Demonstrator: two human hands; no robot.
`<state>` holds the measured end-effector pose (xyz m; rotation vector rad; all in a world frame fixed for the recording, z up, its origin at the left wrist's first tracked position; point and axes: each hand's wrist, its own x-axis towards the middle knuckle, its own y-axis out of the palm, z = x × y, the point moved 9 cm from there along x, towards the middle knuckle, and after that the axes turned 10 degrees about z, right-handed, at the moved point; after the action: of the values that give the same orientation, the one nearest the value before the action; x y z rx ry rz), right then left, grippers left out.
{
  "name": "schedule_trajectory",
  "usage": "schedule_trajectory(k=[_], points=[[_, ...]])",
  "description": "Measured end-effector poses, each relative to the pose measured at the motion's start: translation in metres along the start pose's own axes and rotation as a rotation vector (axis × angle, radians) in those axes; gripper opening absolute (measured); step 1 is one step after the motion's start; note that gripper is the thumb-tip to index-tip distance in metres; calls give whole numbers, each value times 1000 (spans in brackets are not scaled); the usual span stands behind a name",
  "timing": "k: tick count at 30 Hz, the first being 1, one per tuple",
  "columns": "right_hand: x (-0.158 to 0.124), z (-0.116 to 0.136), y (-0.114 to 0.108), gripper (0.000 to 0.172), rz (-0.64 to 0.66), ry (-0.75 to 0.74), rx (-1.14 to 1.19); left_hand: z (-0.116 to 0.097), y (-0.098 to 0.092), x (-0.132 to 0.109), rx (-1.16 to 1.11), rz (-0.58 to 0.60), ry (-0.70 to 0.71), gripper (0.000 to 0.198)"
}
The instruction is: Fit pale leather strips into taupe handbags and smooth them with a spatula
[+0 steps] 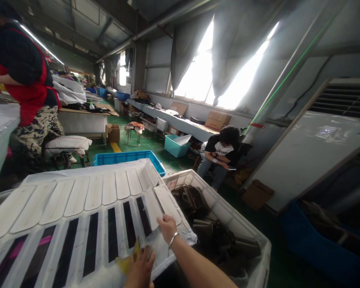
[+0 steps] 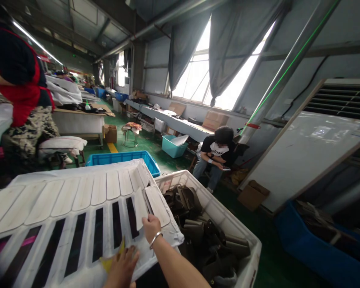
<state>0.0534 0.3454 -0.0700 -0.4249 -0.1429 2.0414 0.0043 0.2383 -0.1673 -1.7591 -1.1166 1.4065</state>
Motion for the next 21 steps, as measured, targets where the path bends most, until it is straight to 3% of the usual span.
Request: schedule_trajectory(k=[4, 8, 10, 14, 17, 19, 21], points=[[-20, 17, -24, 38, 58, -58, 21, 5, 3, 4, -71, 2, 58, 86], [-31, 72, -69, 39, 110, -134, 120, 10, 5, 7, -140, 9, 47, 86], [-41, 100, -84, 41, 119, -191, 214, 15, -4, 8, -343, -39, 62, 85], [-80, 116, -83, 42, 177, -216, 386, 63, -44, -5, -1039, -307, -44, 71], [-117, 108, -78, 40, 206, -221, 394, 88, -83, -33, -1223, -416, -67, 71], [-142, 104, -77, 39, 227, -235, 372, 93, -113, -63, -1406, -474, 8, 71], [-167, 102, -75, 38, 256, -243, 320, 87, -143, -97, -1719, -516, 192, 74]])
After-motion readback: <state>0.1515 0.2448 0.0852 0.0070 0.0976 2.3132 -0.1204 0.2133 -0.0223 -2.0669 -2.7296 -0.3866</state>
